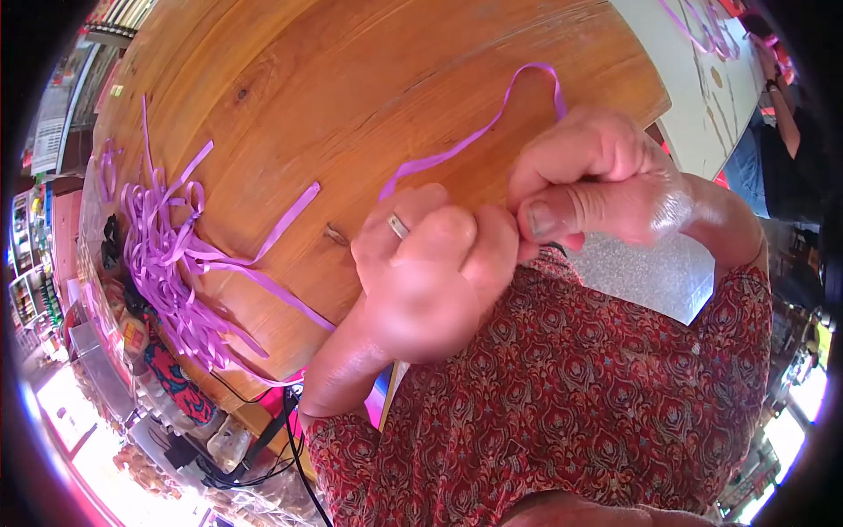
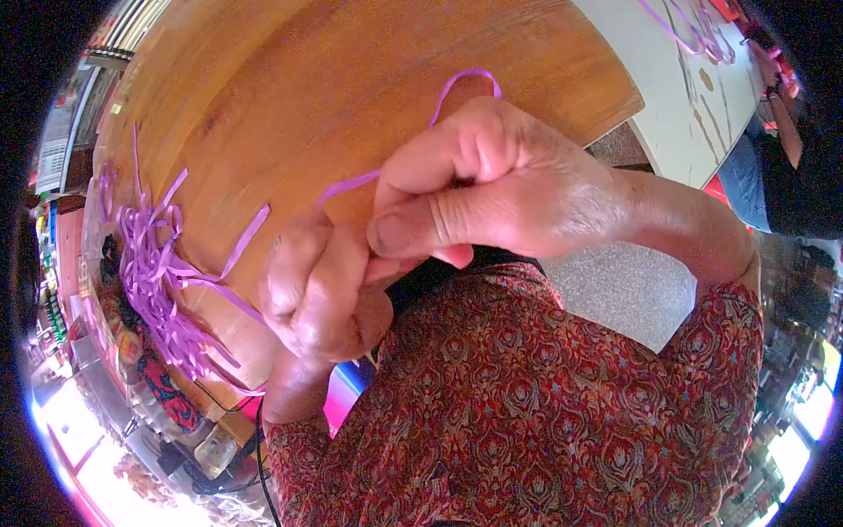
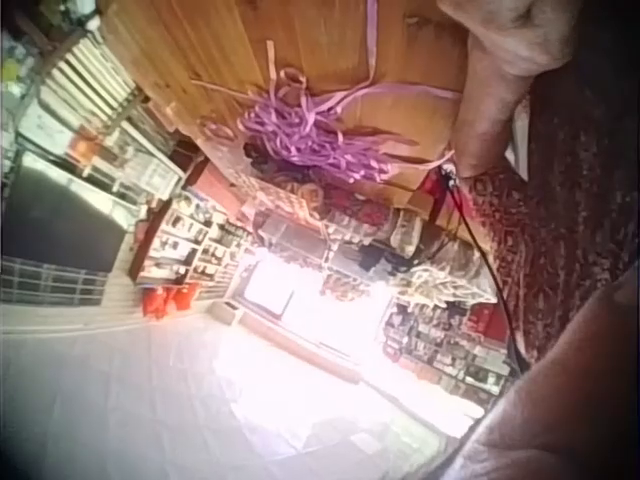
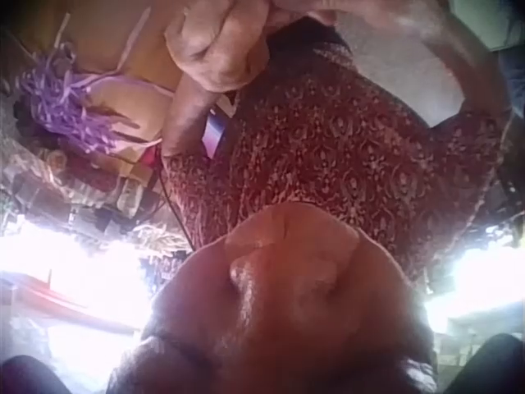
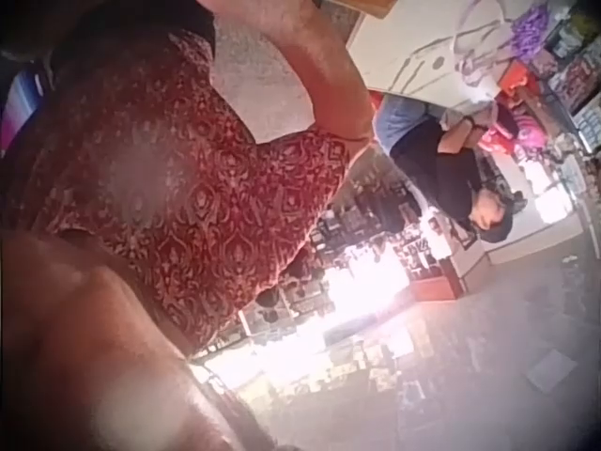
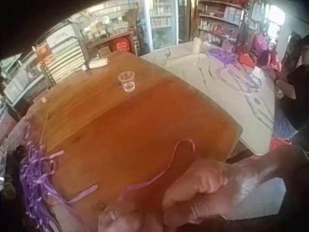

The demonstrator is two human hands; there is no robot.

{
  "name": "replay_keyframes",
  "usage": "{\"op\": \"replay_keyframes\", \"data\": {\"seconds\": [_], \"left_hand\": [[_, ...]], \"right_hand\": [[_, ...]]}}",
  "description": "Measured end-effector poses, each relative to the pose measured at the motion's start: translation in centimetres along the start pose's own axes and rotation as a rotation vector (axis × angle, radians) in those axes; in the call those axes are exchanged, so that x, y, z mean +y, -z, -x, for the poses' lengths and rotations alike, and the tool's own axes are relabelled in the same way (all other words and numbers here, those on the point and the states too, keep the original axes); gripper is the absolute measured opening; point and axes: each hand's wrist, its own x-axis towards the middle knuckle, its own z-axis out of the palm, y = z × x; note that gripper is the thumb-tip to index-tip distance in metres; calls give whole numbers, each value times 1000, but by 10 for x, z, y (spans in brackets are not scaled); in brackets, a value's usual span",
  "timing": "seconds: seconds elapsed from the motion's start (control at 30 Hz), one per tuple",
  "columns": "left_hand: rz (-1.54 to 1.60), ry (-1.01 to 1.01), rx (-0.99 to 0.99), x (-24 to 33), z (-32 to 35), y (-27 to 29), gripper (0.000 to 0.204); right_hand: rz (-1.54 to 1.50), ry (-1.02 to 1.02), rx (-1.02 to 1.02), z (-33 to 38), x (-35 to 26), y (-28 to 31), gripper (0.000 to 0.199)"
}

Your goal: Tying knots into long purple plastic ribbons while sitting at a table.

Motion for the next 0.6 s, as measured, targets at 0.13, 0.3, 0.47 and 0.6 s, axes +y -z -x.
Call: {"op": "replay_keyframes", "data": {"seconds": [0.13, 0.3, 0.47, 0.6], "left_hand": [[217, 340, 42, -1, -1, -2, 17], [351, 509, 121, -13, 0, -2, 7], [386, 568, 104, -12, -3, 3, 5], [426, 831, 122, -7, -5, 8, 7]], "right_hand": [[14, -134, 16, -15, -4, 7, 27], [57, -97, 90, -26, -13, 8, 25], [194, 57, 85, -27, -11, 6, 22], [595, 380, 157, -20, -10, 9, 29]]}}
